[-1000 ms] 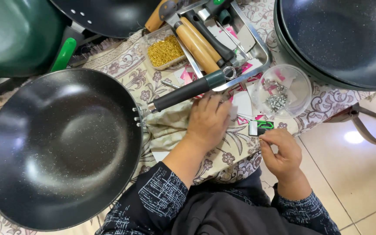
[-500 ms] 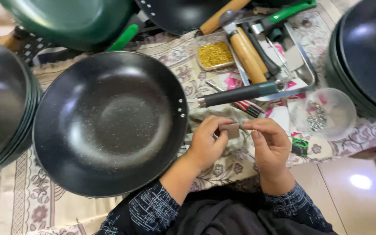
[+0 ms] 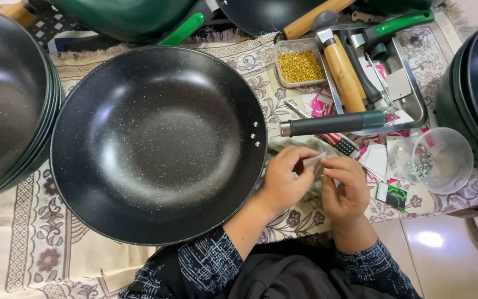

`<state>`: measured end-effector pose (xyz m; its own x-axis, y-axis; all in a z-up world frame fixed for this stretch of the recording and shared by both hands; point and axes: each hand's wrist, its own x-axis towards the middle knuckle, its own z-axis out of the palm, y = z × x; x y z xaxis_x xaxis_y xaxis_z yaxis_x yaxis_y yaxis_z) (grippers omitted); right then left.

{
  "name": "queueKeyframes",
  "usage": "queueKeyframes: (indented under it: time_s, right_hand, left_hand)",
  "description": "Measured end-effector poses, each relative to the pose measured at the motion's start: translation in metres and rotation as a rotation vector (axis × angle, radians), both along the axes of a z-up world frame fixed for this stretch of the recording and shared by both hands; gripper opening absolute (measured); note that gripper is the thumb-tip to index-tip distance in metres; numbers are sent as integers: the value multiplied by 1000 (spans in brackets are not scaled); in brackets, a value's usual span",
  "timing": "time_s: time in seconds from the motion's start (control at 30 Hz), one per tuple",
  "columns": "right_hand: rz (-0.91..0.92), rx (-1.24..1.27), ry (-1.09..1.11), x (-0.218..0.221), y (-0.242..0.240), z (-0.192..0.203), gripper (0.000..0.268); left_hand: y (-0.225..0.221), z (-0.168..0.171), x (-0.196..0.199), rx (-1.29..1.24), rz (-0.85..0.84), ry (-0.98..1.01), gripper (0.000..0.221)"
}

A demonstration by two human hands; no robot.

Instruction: Assembling handles onto pans, applying labels, and cleaning them with a cloth

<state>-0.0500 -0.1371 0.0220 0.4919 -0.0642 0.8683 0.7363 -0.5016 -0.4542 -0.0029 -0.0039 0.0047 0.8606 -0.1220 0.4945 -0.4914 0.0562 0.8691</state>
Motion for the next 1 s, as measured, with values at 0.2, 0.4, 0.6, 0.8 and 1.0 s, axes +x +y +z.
queueKeyframes:
  time_s: [0.2,0.4,0.6,0.8,1.0]
  right_hand:
    - [105,181,163,-6,-17,-23,5]
    - [212,323,260,-13,-14,-24,4]
    - [161,349,252,-10,-13,-24,8]
    - [67,335,250,-9,-34,-49,13]
    - [125,377,267,-9,-28,-40,10]
  left_hand:
    - [4,5,-4,-140,-146,76,20]
    - [3,6,-4,-63,-41,58,34]
    - [-2,-12,-1,-29,-42,139,29]
    - [-10,-21,-17,-158,-310,462,19]
    - [-10,-17,-19,-350,-509,520,17]
